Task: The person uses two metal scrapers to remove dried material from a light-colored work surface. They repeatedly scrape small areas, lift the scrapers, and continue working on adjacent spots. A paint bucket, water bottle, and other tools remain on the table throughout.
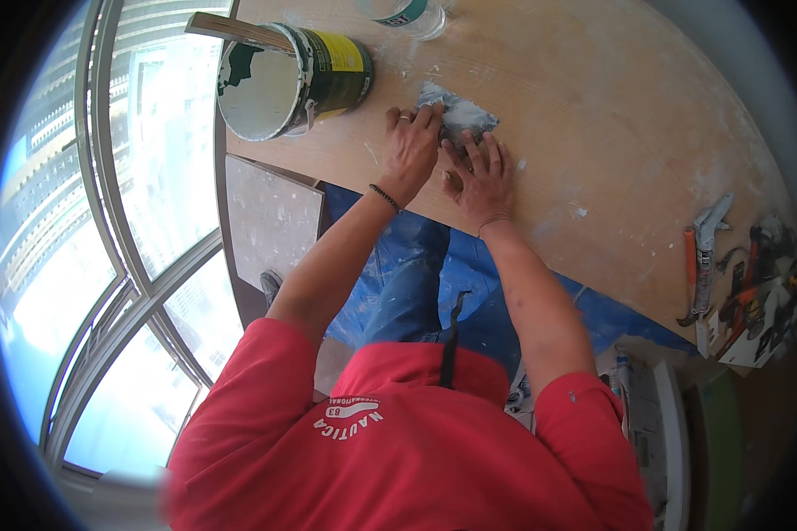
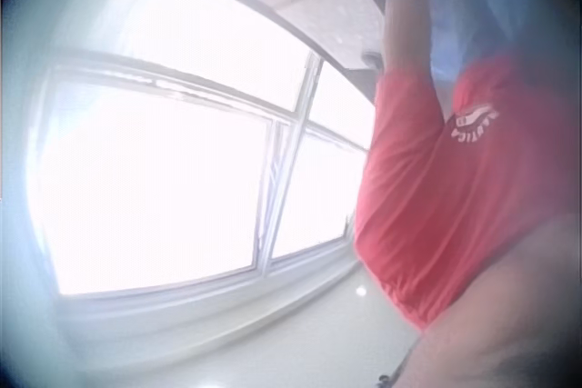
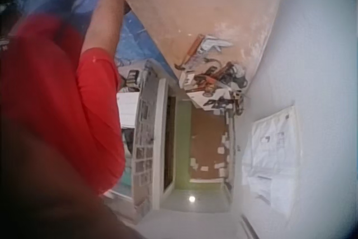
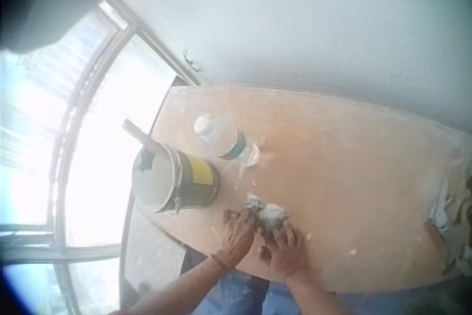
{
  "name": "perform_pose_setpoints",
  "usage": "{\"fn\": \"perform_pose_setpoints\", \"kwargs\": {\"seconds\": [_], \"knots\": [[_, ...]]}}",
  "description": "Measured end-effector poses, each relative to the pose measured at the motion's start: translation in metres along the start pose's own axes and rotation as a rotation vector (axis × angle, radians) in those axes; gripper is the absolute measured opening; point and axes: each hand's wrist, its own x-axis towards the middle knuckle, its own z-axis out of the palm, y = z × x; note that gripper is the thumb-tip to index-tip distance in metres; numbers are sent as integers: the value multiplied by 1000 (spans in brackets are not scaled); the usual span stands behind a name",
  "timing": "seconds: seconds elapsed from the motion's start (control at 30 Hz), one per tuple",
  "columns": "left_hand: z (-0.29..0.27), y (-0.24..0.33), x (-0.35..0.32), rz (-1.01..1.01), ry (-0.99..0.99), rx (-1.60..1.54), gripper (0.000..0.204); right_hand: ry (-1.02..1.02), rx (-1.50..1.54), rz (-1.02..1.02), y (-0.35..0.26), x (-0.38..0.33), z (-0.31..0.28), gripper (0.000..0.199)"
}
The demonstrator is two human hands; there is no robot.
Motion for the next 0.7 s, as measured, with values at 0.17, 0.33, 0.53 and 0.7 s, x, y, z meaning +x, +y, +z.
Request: {"fn": "perform_pose_setpoints", "kwargs": {"seconds": [0.17,0.33,0.53,0.7], "knots": [[-4,-9,-37,-96,105,-168,44,-44,88,28,0,-6,-7,54],[-29,-4,-59,-657,230,-767,24,36,207,18,5,-9,-2,33],[-32,14,-87,-257,72,-413,39,141,291,115,11,-14,-7,34],[-7,24,-97,98,-40,-121,51,130,129,372,-7,-9,-12,69]]}}
